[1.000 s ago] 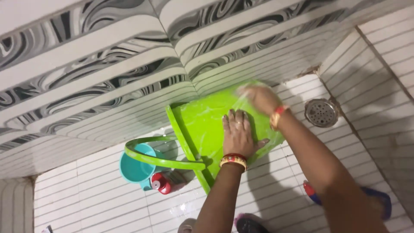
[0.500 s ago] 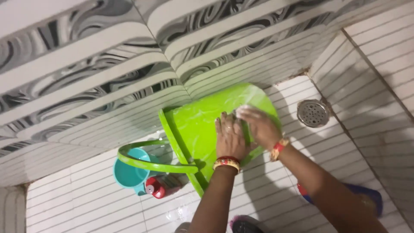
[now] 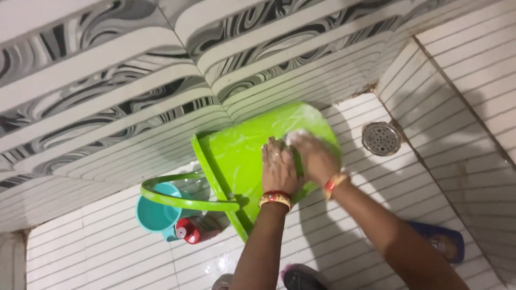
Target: Scrubbing and cleaning a green plastic bucket in a tiled washroom area using soap/detergent.
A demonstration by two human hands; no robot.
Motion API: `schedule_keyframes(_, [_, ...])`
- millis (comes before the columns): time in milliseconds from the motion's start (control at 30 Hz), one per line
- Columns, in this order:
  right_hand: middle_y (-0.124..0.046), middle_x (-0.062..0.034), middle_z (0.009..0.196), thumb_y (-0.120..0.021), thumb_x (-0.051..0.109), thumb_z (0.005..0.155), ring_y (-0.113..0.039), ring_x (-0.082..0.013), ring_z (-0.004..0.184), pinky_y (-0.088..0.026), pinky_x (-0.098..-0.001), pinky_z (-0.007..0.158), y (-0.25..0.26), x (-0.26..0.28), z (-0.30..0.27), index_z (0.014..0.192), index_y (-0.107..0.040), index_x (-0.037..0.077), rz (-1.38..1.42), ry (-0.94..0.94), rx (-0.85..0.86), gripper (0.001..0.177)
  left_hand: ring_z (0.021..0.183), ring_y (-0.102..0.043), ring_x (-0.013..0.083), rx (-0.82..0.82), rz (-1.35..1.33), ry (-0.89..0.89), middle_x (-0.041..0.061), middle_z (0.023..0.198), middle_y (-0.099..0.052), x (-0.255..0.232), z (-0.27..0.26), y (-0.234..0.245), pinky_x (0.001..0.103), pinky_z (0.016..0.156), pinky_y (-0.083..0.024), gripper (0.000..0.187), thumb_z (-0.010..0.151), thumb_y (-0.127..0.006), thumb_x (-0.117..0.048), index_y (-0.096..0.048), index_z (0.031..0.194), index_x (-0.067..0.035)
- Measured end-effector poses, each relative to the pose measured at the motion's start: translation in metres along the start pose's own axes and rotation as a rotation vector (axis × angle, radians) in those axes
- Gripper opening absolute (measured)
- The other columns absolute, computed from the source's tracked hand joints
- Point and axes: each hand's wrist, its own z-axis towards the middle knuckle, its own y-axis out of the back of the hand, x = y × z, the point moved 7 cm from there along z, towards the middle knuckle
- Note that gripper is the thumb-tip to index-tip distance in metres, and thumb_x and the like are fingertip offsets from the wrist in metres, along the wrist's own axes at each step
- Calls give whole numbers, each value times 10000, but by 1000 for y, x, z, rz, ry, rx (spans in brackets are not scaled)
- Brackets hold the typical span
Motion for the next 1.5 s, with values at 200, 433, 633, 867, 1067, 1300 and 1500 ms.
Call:
schedule_keyframes(200, [-659, -143, 1357, -519, 69, 893, -587, -314, 1309, -432, -415, 1115, -15, 3, -4, 1253, -698, 44, 20, -63, 49, 403, 1513, -222, 447, 97, -110, 6, 278, 1526, -407, 2, 1, -10, 571, 1243, -136, 970, 724, -747, -654, -519, 1365, 37])
schedule_keyframes(433, [-634, -225, 1346, -528, 133, 874, -574, -376, 1289, -420, -460, 1095, -33, -26, -27, 1301, -653, -17, -99, -152, 25, 469, 1529, -275, 435, 36, -51, 7, 254, 1543, -407, 7, -6, -35, 558, 1265, -157, 847, 816, -713, -621, -527, 1351, 10])
schedule_keyframes(633, [-642, -214, 1377, -505, 55, 972, -575, -391, 1305, -446, -483, 1137, -32, -59, 7, 1364, -642, 32, 9, -119, -23, 416, 1538, -257, 420, 35, -145, 1, 224, 1574, -375, -4, 5, 8, 557, 1271, -164, 977, 784, -720, -686, -455, 1468, -39])
schedule_keyframes(867, [-557, -274, 1415, -475, 60, 967, -519, -428, 1337, -410, -486, 1157, -29, -73, -71, 1420, -514, -43, 138, -528, -129, 466, 1515, -226, 396, 275, -95, 58, 170, 1639, -281, -7, 20, 24, 581, 1218, -134, 1217, 665, -754, -740, -264, 1586, -113])
schedule_keyframes(1067, [-484, -263, 1465, -359, 95, 1037, -484, -402, 1355, -415, -466, 1116, -82, -122, -138, 1492, -381, -32, 681, -788, -290, 473, 1510, -220, 403, 326, -64, 50, 164, 1638, -270, -10, 22, 17, 595, 1210, -125, 1239, 650, -746, -761, -255, 1588, -117])
schedule_keyframes(1300, [-557, -232, 1458, -505, 152, 926, -495, -380, 1382, -370, -463, 1180, -30, -44, 35, 1368, -580, -16, -15, -55, 76, 479, 1517, -235, 404, 251, -4, 32, 207, 1623, -301, -11, 21, -4, 567, 1225, -151, 1232, 667, -742, -756, -310, 1548, -10])
schedule_keyframes(1500, [-577, -213, 1466, -484, 162, 1063, -487, -380, 1416, -363, -489, 1197, -44, -77, 21, 1404, -597, -34, -61, -218, 56, 409, 1536, -283, 377, 190, -122, 113, 195, 1629, -359, 21, -21, 16, 535, 1276, -182, 988, 794, -706, -565, -383, 1560, -31])
